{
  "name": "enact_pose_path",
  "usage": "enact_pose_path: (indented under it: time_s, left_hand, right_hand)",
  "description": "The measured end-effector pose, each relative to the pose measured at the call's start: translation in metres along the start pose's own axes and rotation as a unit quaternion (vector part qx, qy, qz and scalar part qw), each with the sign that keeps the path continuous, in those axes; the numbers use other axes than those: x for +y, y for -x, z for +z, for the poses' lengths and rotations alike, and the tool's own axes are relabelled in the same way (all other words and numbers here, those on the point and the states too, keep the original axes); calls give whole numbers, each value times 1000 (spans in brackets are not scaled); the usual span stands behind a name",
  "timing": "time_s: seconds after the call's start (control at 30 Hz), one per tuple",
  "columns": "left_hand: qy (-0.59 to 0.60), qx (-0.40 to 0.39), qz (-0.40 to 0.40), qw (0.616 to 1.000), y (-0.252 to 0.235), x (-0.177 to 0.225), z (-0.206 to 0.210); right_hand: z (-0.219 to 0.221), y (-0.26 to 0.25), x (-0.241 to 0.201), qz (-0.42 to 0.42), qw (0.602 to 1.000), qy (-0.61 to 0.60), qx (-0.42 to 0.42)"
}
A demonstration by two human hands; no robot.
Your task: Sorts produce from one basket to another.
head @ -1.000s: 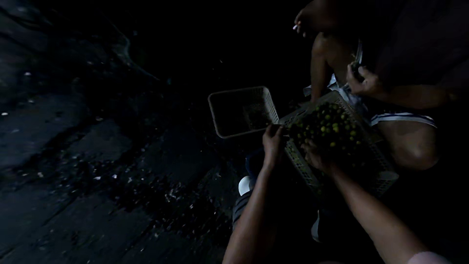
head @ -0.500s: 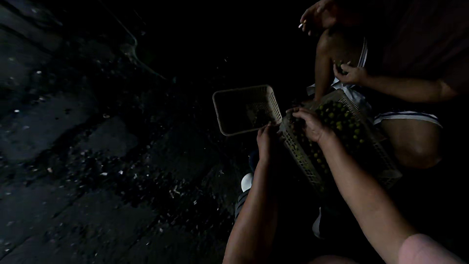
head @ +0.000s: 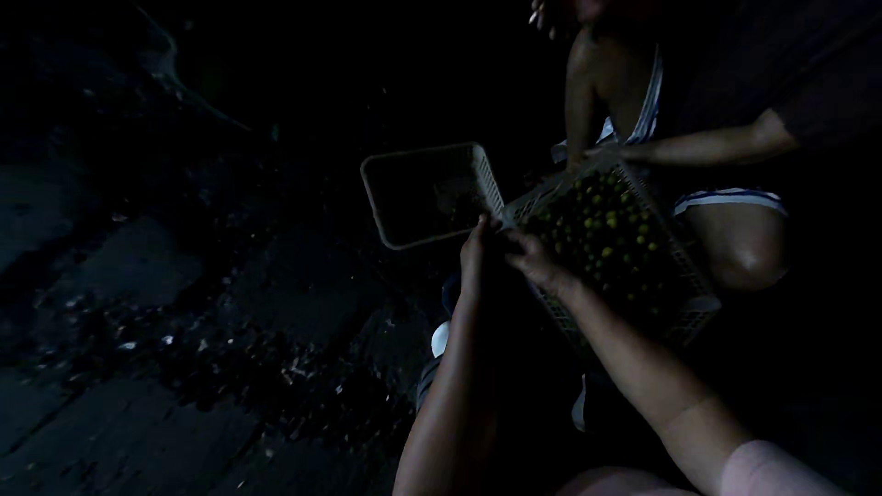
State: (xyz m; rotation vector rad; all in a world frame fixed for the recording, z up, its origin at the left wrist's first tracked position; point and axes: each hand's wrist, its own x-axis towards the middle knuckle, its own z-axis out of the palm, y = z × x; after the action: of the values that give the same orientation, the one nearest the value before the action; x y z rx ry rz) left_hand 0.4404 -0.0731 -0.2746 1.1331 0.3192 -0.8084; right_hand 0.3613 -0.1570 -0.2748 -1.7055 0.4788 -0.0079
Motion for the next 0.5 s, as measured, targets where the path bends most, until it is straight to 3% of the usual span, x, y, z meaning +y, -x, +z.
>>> enact_pose_path:
  time_s: [0.1, 0.27, 0.33, 0.5]
  left_hand:
    - [-3, -24, 10, 1000, 1, -1, -3]
    - [-93, -9, 70, 993, 4, 1, -11]
    - [-69, -14, 72, 995, 6, -3, -10]
    - [-77, -49, 45, 995, 3, -13, -5]
  right_hand:
    - [3, 17, -2, 50, 998, 24, 16]
    - [6, 51, 2, 211, 975, -51, -35]
    - [6, 55, 11, 245, 965, -68, -64]
    - [6, 55, 22, 275, 943, -185, 8]
